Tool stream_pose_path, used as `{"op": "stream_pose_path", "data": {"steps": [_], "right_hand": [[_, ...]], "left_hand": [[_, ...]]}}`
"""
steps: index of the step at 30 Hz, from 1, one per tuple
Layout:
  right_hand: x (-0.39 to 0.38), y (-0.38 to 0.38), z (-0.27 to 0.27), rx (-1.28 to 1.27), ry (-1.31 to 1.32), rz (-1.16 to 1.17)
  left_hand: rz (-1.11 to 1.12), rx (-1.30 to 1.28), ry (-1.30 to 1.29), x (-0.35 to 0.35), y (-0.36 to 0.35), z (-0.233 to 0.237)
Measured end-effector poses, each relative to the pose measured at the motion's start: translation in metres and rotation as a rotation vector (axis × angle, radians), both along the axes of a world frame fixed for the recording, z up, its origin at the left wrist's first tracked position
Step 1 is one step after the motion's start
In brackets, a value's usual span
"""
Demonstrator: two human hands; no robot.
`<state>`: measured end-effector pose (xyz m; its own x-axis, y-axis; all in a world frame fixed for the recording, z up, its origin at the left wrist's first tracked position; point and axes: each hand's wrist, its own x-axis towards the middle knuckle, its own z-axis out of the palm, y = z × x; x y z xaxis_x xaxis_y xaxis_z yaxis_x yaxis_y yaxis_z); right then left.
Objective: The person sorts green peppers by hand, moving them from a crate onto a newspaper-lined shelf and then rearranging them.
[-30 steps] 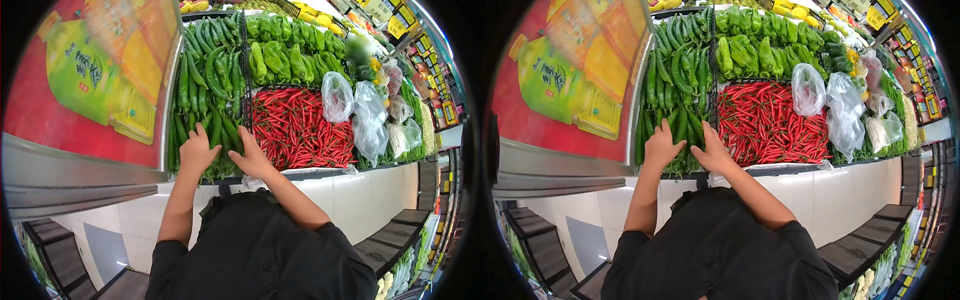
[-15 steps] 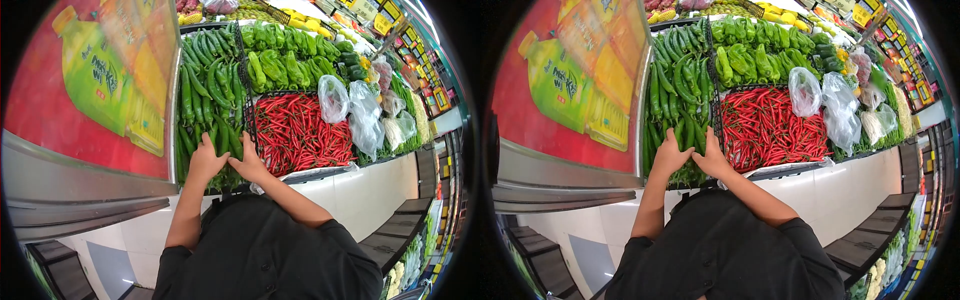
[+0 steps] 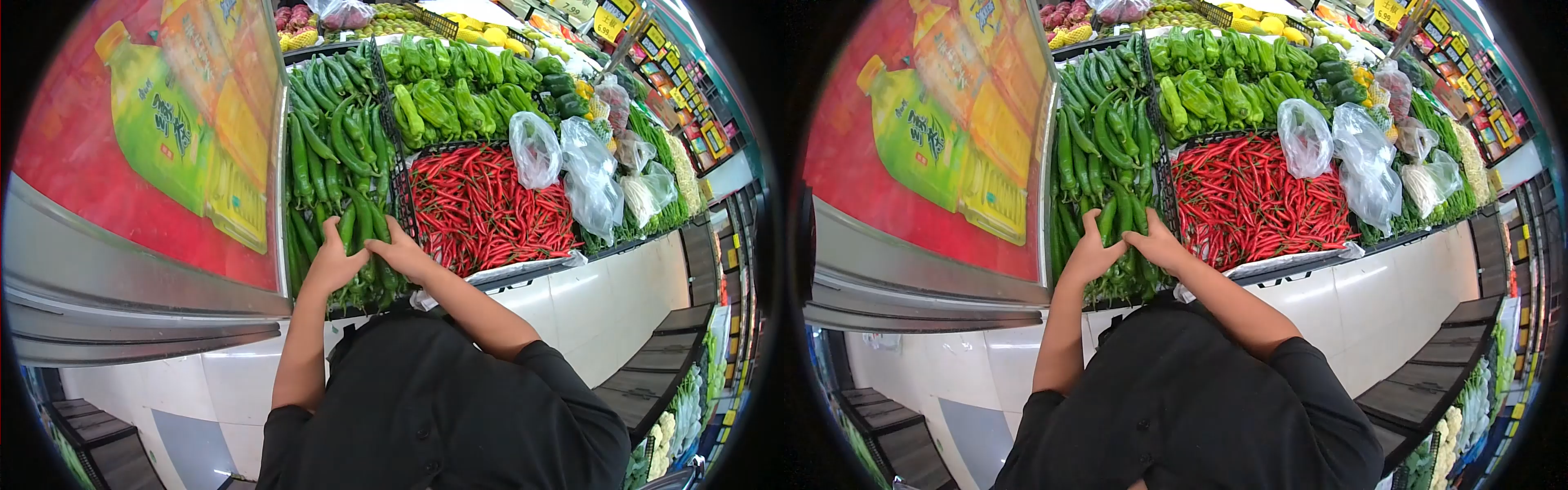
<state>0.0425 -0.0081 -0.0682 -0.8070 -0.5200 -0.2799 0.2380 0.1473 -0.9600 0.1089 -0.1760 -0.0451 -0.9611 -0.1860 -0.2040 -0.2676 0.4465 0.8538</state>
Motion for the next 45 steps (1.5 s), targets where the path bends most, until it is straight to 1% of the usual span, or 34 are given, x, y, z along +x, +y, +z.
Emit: {"op": "stream_pose_path", "data": {"steps": [2, 5, 8, 9, 11, 15, 17, 20, 23, 25, 29, 32, 33, 34, 37, 39, 40, 42, 43, 44, 45], "right_hand": [[0.001, 0.002, 0.005, -0.039, -0.034, 0.025], [0.013, 0.004, 0.044, -0.081, -0.091, 0.019], [0.017, 0.004, 0.045, -0.227, -0.085, 0.042], [0.019, 0.003, 0.050, -0.238, -0.086, 0.060], [0.023, 0.002, 0.064, -0.262, -0.086, 0.090], [0.028, 0.010, 0.083, -0.079, 0.019, 0.140], [0.032, 0.015, 0.093, -0.095, 0.000, 0.136], [0.040, 0.024, 0.098, -0.121, -0.012, 0.123], [0.050, 0.029, 0.109, -0.106, 0.129, 0.039], [0.053, 0.033, 0.122, -0.160, 0.147, 0.034], [0.056, 0.047, 0.146, -0.247, 0.186, 0.017], [0.047, 0.060, 0.158, -0.336, 0.251, -0.012], [0.040, 0.065, 0.161, -0.367, 0.229, -0.017], [0.034, 0.072, 0.167, -0.347, 0.236, -0.048], [0.013, 0.097, 0.183, -0.308, 0.320, -0.132], [-0.008, 0.115, 0.182, -0.272, 0.338, -0.202], [-0.021, 0.126, 0.175, -0.229, 0.317, -0.250], [-0.051, 0.142, 0.152, -0.179, 0.258, -0.315], [-0.065, 0.151, 0.135, -0.146, 0.234, -0.334], [-0.076, 0.159, 0.115, -0.118, 0.213, -0.346], [-0.087, 0.168, 0.092, -0.090, 0.191, -0.357]], "left_hand": [[0.009, 0.084, 0.004, 0.005, -0.001, 0.002], [0.013, 0.262, 0.079, 0.017, -0.002, -0.002], [0.041, 0.459, 0.164, 0.027, 0.000, 0.006], [0.065, 0.544, 0.173, 0.029, 0.000, 0.004], [0.094, 0.609, 0.193, 0.035, 0.002, 0.006], [0.094, 0.613, 0.220, 0.044, 0.010, 0.013], [0.110, 0.660, 0.205, 0.050, 0.016, 0.024], [0.059, 0.591, 0.263, 0.055, 0.027, 0.043], [0.041, 0.576, 0.285, 0.055, 0.037, 0.057], [0.034, 0.576, 0.286, 0.053, 0.043, 0.068], [-0.014, 0.576, 0.379, 0.048, 0.055, 0.096], [-0.069, 0.593, 0.468, 0.031, 0.067, 0.107], [-0.087, 0.584, 0.502, 0.022, 0.073, 0.108], [-0.103, 0.576, 0.536, 0.013, 0.080, 0.109], [-0.150, 0.571, 0.617, -0.025, 0.105, 0.104], [-0.169, 0.466, 0.644, -0.054, 0.125, 0.099], [-0.172, 0.485, 0.634, -0.066, 0.136, 0.093], [-0.168, 0.532, 0.593, -0.093, 0.157, 0.069], [-0.164, 0.560, 0.562, -0.106, 0.168, 0.049], [-0.192, 0.672, 0.524, -0.118, 0.177, 0.026], [-0.200, 0.703, 0.433, -0.127, 0.184, 0.003]]}}
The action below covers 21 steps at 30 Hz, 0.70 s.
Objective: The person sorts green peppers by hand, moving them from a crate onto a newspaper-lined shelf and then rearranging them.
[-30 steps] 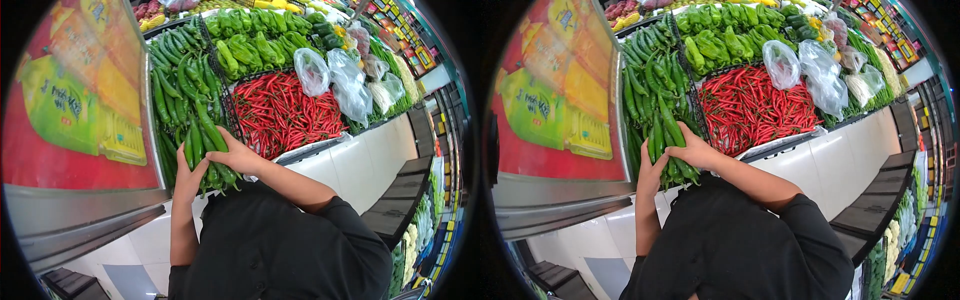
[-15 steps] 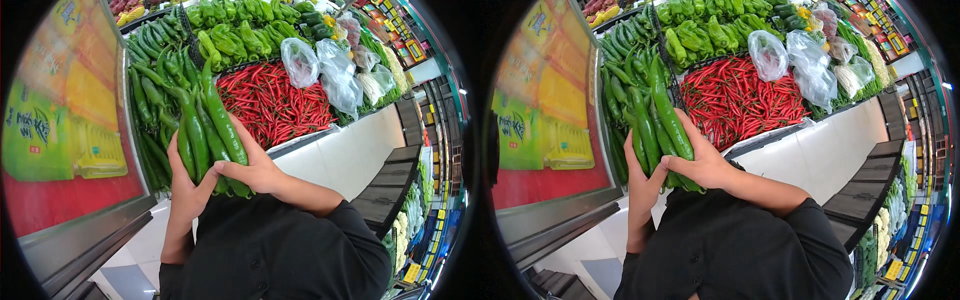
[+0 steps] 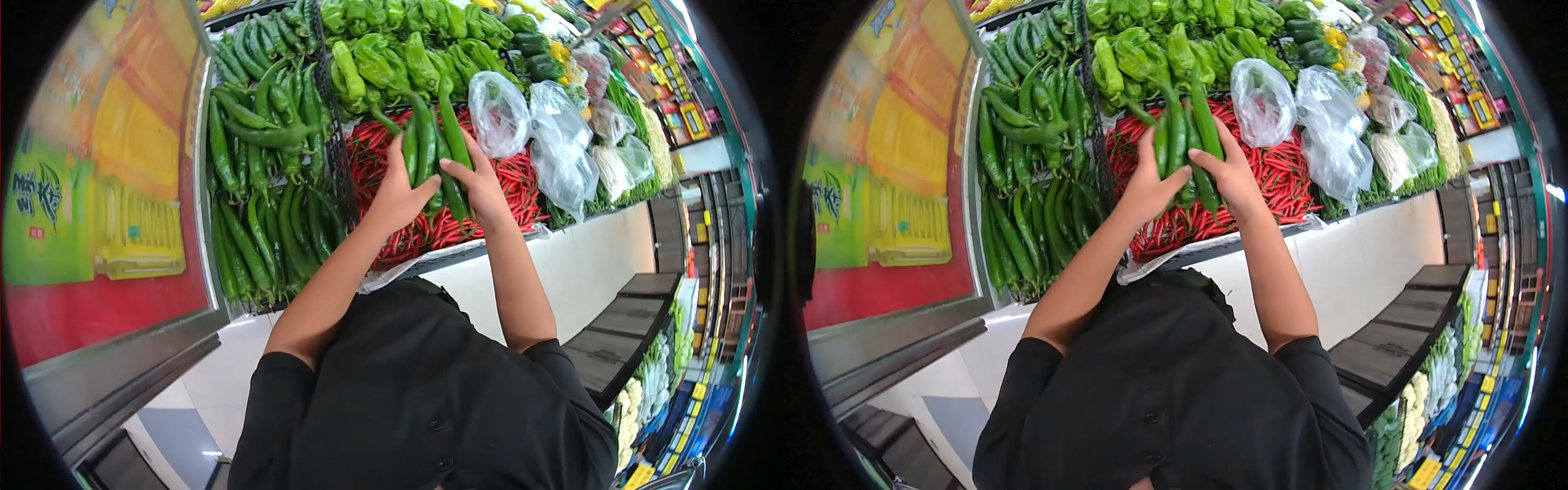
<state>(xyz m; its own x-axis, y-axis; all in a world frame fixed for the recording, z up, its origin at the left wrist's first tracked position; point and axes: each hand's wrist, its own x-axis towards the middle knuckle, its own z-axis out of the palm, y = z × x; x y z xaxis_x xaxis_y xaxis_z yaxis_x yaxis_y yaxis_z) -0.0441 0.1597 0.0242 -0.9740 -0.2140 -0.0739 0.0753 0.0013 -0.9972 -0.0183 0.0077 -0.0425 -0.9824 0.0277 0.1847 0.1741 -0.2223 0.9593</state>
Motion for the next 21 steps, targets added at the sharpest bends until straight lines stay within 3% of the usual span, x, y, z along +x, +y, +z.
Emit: {"op": "stream_pose_path", "data": {"steps": [2, 4, 7, 10, 12, 13, 18, 21], "right_hand": [[-0.010, 0.010, -0.034, 0.102, -0.063, -0.032], [-0.016, 0.025, -0.075, 0.090, -0.125, -0.018], [-0.013, 0.029, -0.093, 0.222, -0.008, -0.008], [-0.007, 0.024, -0.094, 0.734, 0.410, -0.082], [-0.007, 0.021, -0.096, 0.824, 0.528, -0.099], [-0.005, 0.018, -0.093, 0.854, 0.581, -0.104], [0.001, 0.011, -0.089, 0.934, 0.725, -0.097], [0.010, -0.007, -0.079, 0.945, 0.764, -0.095]], "left_hand": [[0.000, -0.194, -0.100, -0.008, 0.013, -0.050], [-0.023, -0.389, -0.142, 0.000, 0.011, -0.055], [-0.027, -0.488, -0.217, 0.004, 0.002, -0.052], [-0.009, -0.643, -0.186, 0.006, -0.005, -0.048], [0.013, -0.775, -0.124, 0.016, -0.012, -0.048], [0.038, -0.799, -0.133, 0.028, -0.018, -0.036], [0.173, -0.448, -0.051, 0.106, -0.059, -0.004], [0.467, -0.639, -0.024, 0.151, -0.103, 0.005]]}}
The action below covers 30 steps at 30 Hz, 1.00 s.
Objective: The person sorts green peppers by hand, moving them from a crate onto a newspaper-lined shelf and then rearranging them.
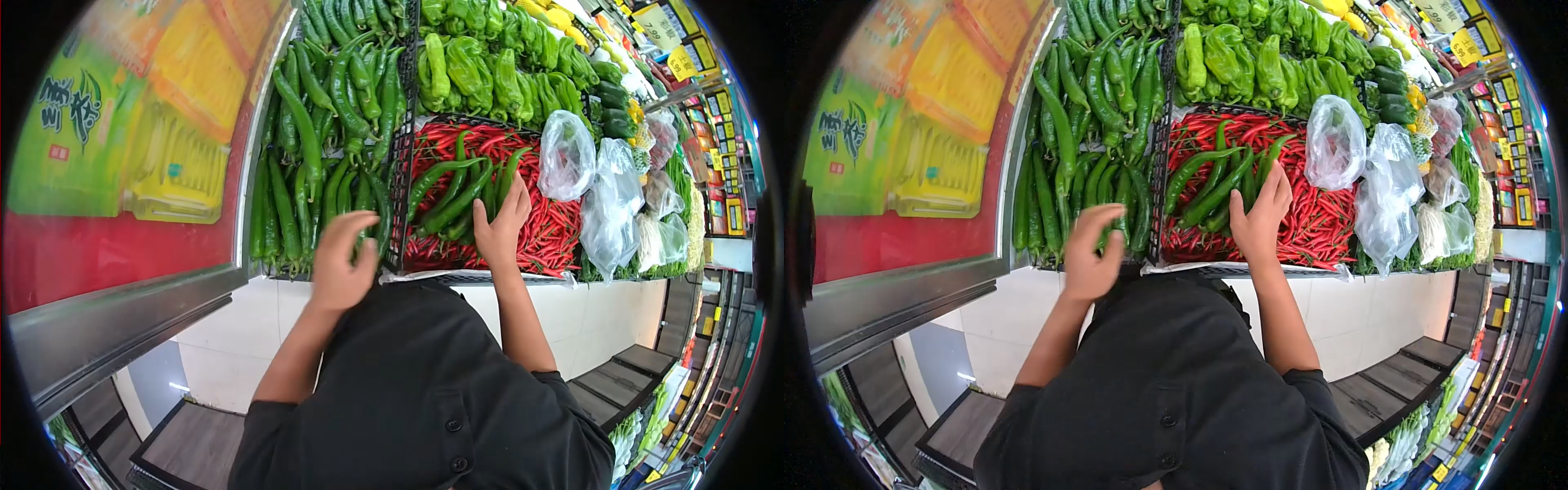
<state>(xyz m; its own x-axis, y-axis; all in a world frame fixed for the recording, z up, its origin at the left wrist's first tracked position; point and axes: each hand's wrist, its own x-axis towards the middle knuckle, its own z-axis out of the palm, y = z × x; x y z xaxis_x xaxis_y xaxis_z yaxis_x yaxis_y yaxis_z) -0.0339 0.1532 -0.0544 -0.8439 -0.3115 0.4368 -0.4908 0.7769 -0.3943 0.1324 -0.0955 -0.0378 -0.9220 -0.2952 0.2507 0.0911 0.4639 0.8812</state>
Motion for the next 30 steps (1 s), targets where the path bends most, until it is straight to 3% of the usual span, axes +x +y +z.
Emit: {"op": "stream_pose_path", "data": {"steps": [3, 5, 7, 9, 12, 22, 25, 28, 30], "right_hand": [[0.012, -0.034, 0.018, -0.047, -0.008, 0.091], [0.021, -0.063, 0.026, -0.070, -0.064, 0.327], [0.032, -0.096, 0.032, -0.100, -0.301, 0.563], [0.049, -0.125, 0.013, -0.257, -0.587, 0.632], [0.056, -0.153, -0.017, -0.188, -0.989, 0.464], [0.076, -0.169, -0.040, -0.172, -0.714, 0.284], [0.076, -0.175, -0.046, -0.263, -0.710, 0.283], [0.072, -0.173, -0.041, -0.301, -0.804, 0.282], [0.067, -0.168, -0.045, -0.479, -0.917, 0.273]], "left_hand": [[0.364, -0.293, 0.022, 0.025, -0.045, -0.006], [0.431, -0.332, -0.043, 0.027, -0.060, -0.007], [0.442, -0.427, -0.231, 0.026, -0.060, -0.016], [0.482, -0.536, -0.352, 0.022, -0.058, -0.019], [0.449, -0.382, -0.325, 0.016, -0.068, -0.016], [0.374, -0.661, -0.342, 0.000, -0.078, -0.028], [0.341, -0.641, -0.478, -0.009, -0.078, -0.033], [0.335, -0.674, -0.457, -0.013, -0.081, -0.031], [0.315, -0.590, -0.418, -0.013, -0.084, -0.027]]}}
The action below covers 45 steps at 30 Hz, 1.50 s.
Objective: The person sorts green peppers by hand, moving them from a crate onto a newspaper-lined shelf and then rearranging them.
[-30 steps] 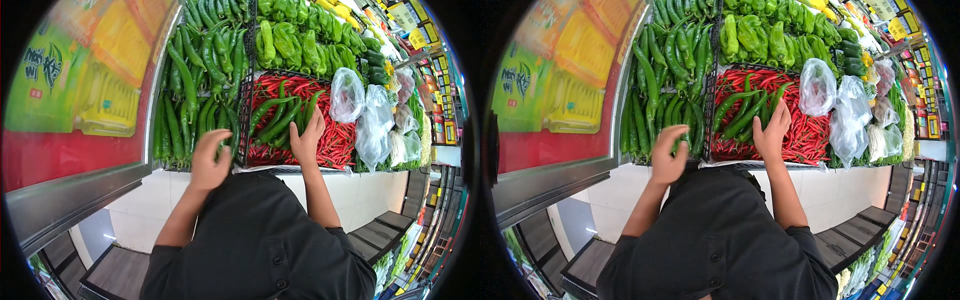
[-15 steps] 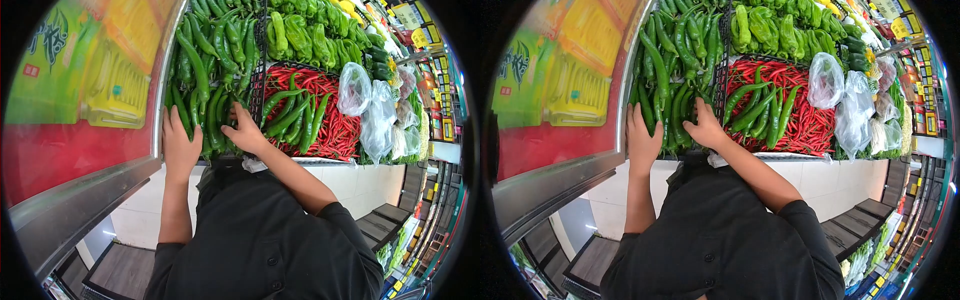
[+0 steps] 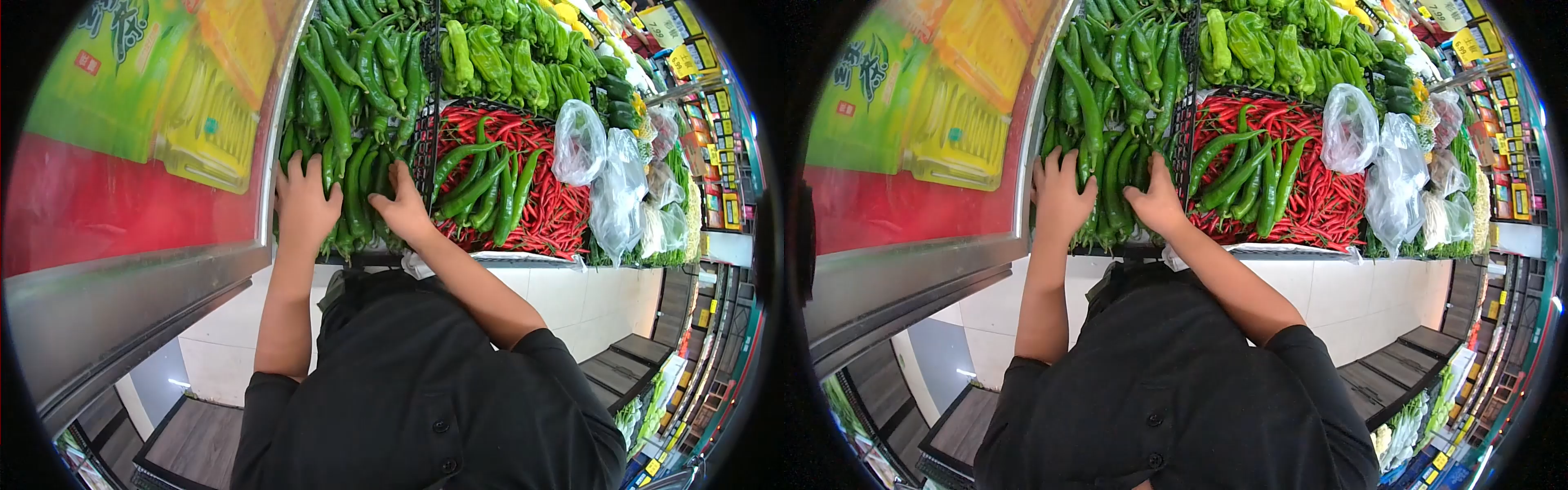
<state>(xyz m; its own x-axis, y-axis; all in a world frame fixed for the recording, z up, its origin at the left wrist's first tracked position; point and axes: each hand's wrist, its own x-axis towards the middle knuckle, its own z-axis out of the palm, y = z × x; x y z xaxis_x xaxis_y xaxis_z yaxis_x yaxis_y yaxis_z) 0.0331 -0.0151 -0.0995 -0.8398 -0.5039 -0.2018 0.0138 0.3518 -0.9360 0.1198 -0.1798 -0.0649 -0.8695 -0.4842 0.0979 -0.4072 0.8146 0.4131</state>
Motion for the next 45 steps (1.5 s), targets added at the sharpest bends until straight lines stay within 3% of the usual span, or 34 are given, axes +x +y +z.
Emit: {"op": "stream_pose_path", "data": {"steps": [2, 8, 11, 14, 17, 20, 23, 29, 32, 38, 41, 45], "right_hand": [[-0.001, 0.004, -0.007, -0.047, -0.107, -0.043], [0.002, 0.006, 0.016, -0.040, -0.342, 0.016], [-0.002, 0.003, -0.002, -0.025, -0.353, 0.096], [-0.002, -0.003, 0.016, 0.057, -0.364, 0.114], [-0.005, -0.004, 0.002, 0.054, -0.325, 0.161], [0.003, -0.008, 0.005, 0.161, -0.199, 0.145], [0.007, -0.010, 0.001, 0.147, -0.126, 0.092], [0.005, -0.013, -0.013, -0.059, -0.271, 0.069], [0.009, -0.016, 0.009, -0.184, -0.515, 0.033], [0.004, -0.023, 0.017, -0.246, -0.597, 0.093], [0.004, -0.026, 0.008, -0.265, -0.583, 0.101], [0.007, -0.030, 0.013, -0.259, -0.594, 0.094]], "left_hand": [[-0.035, 0.158, 0.135, 0.002, -0.009, -0.001], [0.066, 0.201, 0.287, 0.011, -0.005, -0.011], [0.024, 0.223, 0.259, 0.017, -0.007, -0.016], [0.035, 0.223, 0.278, 0.022, -0.004, -0.031], [0.025, 0.387, 0.275, 0.026, 0.000, -0.025], [-0.024, 0.294, 0.314, 0.028, 0.007, -0.026], [-0.001, 0.396, 0.342, 0.025, 0.006, -0.028], [-0.014, 0.255, 0.285, 0.017, 0.002, -0.039], [-0.005, 0.309, 0.293, 0.017, 0.002, -0.035], [-0.034, 0.764, 0.334, 0.019, -0.014, -0.024], [0.003, 0.635, 0.303, 0.020, -0.014, -0.033], [0.004, 0.743, 0.265, 0.019, -0.018, -0.023]]}}
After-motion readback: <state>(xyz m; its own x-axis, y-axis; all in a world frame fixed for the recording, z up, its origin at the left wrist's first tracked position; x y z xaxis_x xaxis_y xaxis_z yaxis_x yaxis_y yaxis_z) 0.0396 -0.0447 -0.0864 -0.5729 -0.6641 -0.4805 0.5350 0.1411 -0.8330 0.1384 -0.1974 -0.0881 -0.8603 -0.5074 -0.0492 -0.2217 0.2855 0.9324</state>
